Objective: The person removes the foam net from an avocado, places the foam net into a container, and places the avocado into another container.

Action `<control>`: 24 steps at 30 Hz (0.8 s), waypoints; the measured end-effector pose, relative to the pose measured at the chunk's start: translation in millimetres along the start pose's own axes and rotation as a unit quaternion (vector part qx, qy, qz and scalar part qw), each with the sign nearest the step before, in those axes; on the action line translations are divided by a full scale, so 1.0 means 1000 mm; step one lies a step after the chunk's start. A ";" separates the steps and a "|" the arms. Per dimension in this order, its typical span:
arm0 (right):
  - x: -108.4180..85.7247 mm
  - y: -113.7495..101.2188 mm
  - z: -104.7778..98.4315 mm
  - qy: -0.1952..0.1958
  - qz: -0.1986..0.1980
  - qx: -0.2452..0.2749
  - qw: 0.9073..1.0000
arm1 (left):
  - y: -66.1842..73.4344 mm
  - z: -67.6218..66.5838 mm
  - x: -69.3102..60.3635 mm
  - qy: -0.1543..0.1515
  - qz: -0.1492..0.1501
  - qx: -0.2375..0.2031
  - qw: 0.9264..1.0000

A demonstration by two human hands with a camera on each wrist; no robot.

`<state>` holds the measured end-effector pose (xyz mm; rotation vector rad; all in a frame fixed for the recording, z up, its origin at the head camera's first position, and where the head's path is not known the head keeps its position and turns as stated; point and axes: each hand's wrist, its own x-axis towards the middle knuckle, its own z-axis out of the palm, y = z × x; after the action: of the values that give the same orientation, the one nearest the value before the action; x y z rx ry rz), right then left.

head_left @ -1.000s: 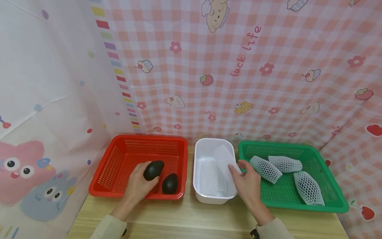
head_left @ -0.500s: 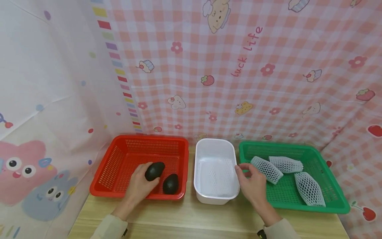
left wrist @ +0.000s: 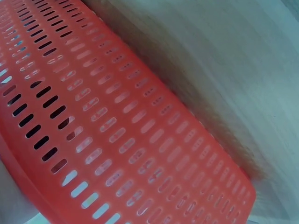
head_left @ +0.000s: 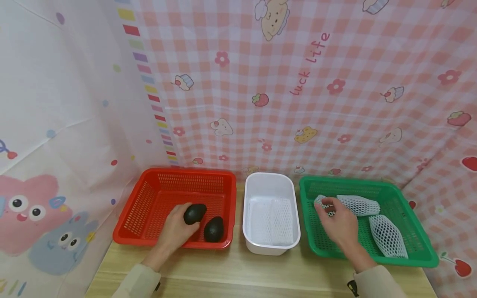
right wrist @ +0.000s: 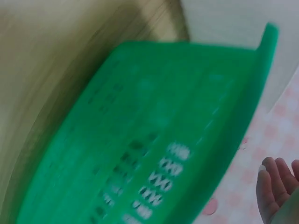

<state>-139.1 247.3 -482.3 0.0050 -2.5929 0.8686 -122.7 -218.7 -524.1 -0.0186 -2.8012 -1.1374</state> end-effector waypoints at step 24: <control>0.025 0.080 0.010 -0.202 -0.002 -0.144 0.969 | -0.001 0.000 0.008 -0.069 -0.031 0.033 0.997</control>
<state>-176.6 309.3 -526.6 0.1161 -3.0781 0.5222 -130.3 -219.6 -523.7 -0.0057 -2.9789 -1.0949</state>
